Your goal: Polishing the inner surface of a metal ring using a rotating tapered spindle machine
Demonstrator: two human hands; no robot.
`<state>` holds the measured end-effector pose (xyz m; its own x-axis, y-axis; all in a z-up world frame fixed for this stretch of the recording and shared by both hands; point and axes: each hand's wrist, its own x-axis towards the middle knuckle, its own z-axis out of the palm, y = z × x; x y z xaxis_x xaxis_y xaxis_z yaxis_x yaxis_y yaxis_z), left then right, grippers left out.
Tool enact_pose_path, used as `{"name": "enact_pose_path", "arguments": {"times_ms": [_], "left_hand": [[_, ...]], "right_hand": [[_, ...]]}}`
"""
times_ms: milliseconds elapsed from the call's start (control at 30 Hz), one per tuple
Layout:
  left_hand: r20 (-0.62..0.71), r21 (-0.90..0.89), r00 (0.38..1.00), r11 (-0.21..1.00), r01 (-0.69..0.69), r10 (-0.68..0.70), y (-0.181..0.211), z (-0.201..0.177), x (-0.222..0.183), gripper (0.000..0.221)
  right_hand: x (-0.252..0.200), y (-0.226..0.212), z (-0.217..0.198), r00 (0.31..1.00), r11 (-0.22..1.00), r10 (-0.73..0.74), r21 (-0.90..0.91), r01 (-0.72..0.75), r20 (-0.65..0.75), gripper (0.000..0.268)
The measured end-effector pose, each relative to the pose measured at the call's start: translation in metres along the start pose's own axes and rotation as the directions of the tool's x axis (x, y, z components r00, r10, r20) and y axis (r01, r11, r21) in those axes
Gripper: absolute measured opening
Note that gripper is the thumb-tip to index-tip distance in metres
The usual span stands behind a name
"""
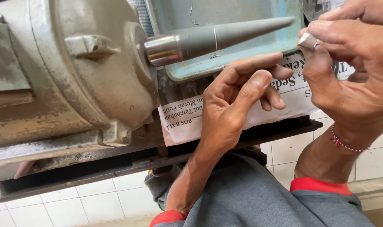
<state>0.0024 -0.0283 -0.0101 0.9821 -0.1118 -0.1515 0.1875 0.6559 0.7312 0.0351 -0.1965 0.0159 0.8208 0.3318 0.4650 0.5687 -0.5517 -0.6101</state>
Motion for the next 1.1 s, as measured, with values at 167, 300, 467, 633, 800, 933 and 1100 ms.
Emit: {"name": "enact_pose_path", "arguments": {"times_ms": [167,300,467,633,800,933,1100], "left_hand": [[-0.005,0.005,1.0,1.0,0.008,-0.008,0.0,-0.001,0.001,0.028],[0.001,-0.046,1.0,0.999,0.005,-0.005,-0.003,-0.004,0.001,0.025],[-0.011,-0.042,1.0,0.999,0.004,-0.004,0.0,-0.007,0.0,0.024],[-0.013,-0.036,1.0,0.999,-0.002,0.002,0.005,-0.011,-0.001,0.024],[-0.011,-0.056,1.0,0.998,0.023,-0.024,0.011,-0.015,-0.004,0.025],[-0.011,-0.09,1.0,0.996,0.025,-0.026,0.012,-0.016,-0.004,0.024],[-0.005,-0.109,1.0,0.994,0.014,-0.014,0.009,-0.018,-0.005,0.024]], "right_hand": [[-0.005,0.008,0.0,0.997,0.997,0.066,0.046,-0.067,0.029,0.013],[-0.014,0.018,0.006,0.991,0.98,0.13,0.154,-0.126,-0.017,0.027],[-0.007,0.017,0.011,0.991,0.967,0.132,0.221,-0.125,-0.017,0.028],[-0.003,0.013,0.016,0.984,0.948,0.176,0.263,-0.178,0.032,0.029],[0.003,0.014,0.025,0.976,0.955,0.22,0.203,-0.216,0.005,0.043],[0.011,0.008,0.028,0.982,0.953,0.183,0.236,-0.189,0.049,0.041],[0.022,-0.006,0.026,0.987,0.957,0.131,0.247,-0.151,0.097,0.031]]}}
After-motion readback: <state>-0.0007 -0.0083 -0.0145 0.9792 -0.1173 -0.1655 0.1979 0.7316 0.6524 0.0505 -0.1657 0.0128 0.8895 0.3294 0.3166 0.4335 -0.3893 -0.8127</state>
